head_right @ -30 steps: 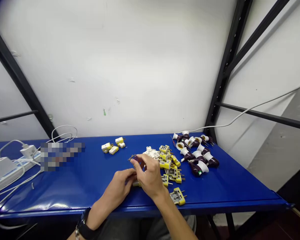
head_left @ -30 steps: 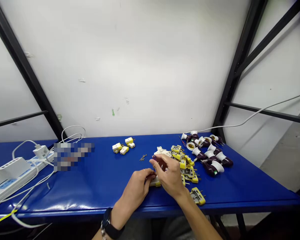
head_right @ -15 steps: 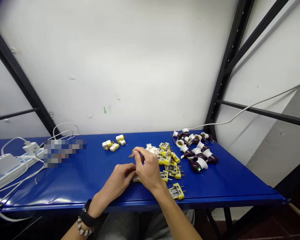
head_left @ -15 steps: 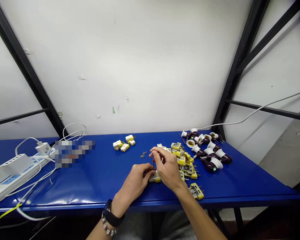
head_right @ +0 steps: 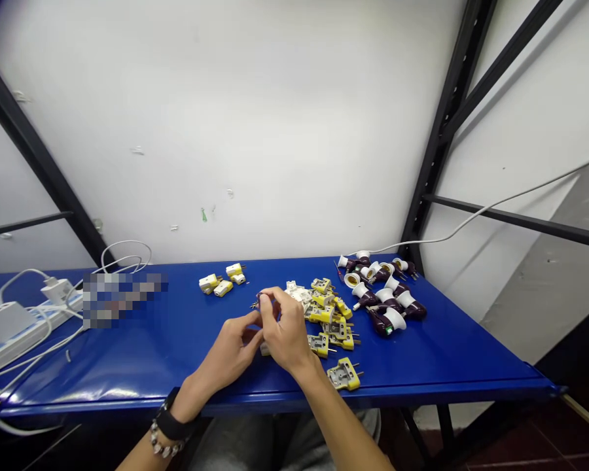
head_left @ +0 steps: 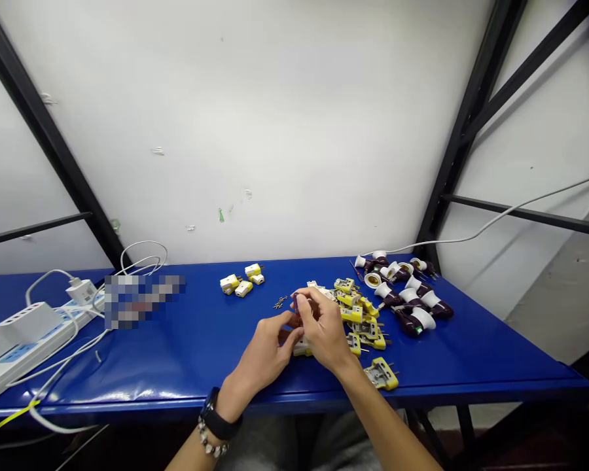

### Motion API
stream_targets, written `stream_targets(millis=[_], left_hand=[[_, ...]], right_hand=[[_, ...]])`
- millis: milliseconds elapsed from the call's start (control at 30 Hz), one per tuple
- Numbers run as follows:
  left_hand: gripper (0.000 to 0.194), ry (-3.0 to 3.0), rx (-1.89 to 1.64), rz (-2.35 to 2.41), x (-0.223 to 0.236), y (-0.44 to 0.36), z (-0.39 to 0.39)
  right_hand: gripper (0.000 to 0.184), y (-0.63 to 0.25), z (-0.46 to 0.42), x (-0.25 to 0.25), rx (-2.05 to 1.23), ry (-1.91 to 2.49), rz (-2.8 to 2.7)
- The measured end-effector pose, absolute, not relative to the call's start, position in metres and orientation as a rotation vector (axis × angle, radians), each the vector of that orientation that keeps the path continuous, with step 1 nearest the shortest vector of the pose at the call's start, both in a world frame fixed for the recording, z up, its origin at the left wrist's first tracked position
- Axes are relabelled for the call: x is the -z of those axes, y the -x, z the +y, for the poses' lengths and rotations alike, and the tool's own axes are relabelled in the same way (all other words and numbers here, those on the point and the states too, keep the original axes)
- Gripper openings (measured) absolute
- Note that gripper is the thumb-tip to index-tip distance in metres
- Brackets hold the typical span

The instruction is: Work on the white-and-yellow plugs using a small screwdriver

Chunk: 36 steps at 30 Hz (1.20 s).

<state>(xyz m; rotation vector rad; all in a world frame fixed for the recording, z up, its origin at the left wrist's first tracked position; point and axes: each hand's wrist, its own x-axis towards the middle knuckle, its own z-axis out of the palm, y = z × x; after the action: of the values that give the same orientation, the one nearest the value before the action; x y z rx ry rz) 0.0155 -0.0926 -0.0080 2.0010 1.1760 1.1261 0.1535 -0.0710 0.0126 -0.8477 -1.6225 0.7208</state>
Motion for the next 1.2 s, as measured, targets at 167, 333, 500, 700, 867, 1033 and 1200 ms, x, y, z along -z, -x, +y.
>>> stream_targets(millis=[167,333,500,700,867,1033,1200], left_hand=[[0.019,-2.043,-1.126,1.204,0.005,-0.017,-0.094],[0.017,-2.020,-1.097,1.162,0.002,-0.017,-0.094],[0.019,-2.076,-1.069,1.270,0.003,-0.017,-0.092],[0.018,-2.030,-1.072,1.201,0.004,-0.017,-0.091],[0.017,-2.076,-1.086,1.334,0.006,-0.018,-0.089],[0.016,-2.073,-1.092,1.351,0.005,-0.018,-0.090],[0.034,-2.181,-0.882,1.485,0.000,-0.008,-0.097]], right_hand=[[0.028,-0.156,-0.071,-0.011,-0.759,0.844,-1.598],[0.030,-0.157,-0.073,-0.019,-0.671,0.828,-1.644],[0.032,-0.161,-0.073,-0.023,-0.784,0.817,-1.733],[0.028,-0.160,-0.075,-0.022,-0.640,0.857,-1.778],[0.031,-0.164,-0.073,-0.024,-0.784,0.813,-1.819],[0.021,-0.165,-0.071,-0.018,-0.796,0.840,-1.720],[0.024,-0.169,-0.071,-0.011,-0.836,0.805,-1.586]])
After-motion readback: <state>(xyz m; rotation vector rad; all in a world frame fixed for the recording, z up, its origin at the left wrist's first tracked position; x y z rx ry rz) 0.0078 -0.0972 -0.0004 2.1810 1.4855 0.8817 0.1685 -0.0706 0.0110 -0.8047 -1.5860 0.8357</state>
